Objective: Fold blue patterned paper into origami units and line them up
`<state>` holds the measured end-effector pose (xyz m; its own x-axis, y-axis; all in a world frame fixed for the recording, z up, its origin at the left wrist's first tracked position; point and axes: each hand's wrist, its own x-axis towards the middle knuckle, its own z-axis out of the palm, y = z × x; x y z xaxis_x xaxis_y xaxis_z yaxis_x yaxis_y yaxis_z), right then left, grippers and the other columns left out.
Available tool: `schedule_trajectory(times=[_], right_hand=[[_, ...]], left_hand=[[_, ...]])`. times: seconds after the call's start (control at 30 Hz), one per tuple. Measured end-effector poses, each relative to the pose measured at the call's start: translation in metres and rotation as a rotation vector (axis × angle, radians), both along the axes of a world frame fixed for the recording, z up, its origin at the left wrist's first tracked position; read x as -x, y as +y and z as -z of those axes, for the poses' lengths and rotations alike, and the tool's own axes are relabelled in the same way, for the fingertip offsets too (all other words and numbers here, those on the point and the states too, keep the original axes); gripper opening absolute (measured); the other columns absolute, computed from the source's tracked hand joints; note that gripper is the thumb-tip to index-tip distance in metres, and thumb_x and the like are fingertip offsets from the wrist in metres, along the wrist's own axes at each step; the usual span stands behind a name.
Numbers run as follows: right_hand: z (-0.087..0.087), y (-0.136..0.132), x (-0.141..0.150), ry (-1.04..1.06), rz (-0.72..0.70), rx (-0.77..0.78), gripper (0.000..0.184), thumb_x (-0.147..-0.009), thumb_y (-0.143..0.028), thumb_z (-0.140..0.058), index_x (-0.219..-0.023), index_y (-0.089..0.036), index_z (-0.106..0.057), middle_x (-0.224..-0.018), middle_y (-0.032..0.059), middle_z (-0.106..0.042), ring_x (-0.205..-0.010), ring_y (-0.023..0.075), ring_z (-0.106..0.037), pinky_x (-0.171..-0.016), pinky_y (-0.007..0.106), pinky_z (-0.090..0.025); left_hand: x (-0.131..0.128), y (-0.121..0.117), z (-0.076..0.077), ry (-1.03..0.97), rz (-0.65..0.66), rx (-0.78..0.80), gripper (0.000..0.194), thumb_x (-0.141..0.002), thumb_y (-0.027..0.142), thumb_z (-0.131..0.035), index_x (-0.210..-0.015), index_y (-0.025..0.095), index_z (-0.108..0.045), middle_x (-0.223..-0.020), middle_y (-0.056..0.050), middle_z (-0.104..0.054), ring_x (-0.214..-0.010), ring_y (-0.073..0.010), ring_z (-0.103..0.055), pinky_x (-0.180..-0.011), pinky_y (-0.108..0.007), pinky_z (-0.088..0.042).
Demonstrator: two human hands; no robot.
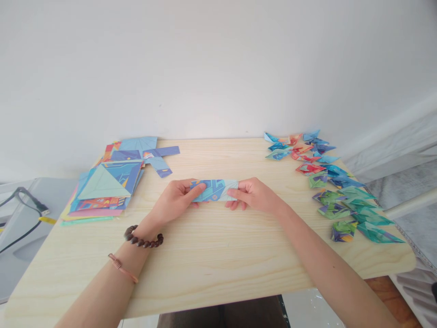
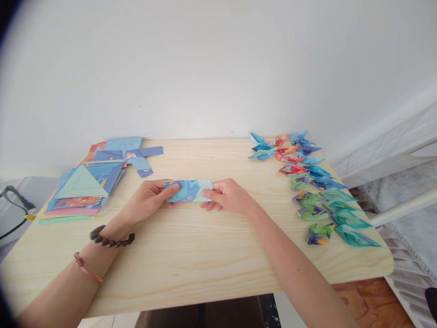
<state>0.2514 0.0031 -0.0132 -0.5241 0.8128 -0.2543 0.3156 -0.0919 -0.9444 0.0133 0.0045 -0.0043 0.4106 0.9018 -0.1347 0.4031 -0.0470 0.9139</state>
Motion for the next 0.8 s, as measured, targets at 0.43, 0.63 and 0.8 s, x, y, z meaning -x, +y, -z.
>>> schedule_trajectory(times=[0.43,0.63,0.8], right_hand=[[0.005,-0.003,0.008,0.094,0.234,-0.143,0.025,-0.077,-0.039,-0.062,-0.087,-0.017,-0.055,-0.078,0.0025,-0.061,-0.06,0.0098,-0.055,-0.036,0.015,-0.036],[0.007,-0.004,0.013,0.18,0.331,-0.1,0.035,-0.072,-0.038,-0.067,-0.093,-0.02,-0.045,-0.082,0.0014,-0.061,-0.059,0.012,-0.058,-0.044,0.021,-0.047],[0.003,-0.008,0.016,0.135,0.253,-0.178,0.036,-0.078,-0.04,-0.061,-0.104,-0.02,-0.047,-0.086,0.0033,-0.063,-0.068,0.0129,-0.059,-0.053,0.022,-0.047]], left_hand=[[0.001,0.004,0.007,-0.103,-0.159,0.053,0.045,-0.073,0.048,-0.066,-0.102,0.018,-0.049,-0.071,-0.001,-0.066,-0.049,-0.0114,-0.055,-0.048,-0.021,-0.043],[-0.002,0.005,0.006,-0.264,-0.148,0.061,0.036,-0.077,0.042,-0.064,-0.099,0.015,-0.051,-0.081,-0.005,-0.066,-0.078,-0.0172,-0.063,-0.069,-0.03,-0.054],[-0.003,0.002,0.003,-0.061,-0.014,-0.03,0.027,-0.083,0.04,-0.055,-0.088,0.014,-0.058,-0.066,0.0,-0.058,-0.057,-0.0103,-0.053,-0.054,-0.021,-0.045]])
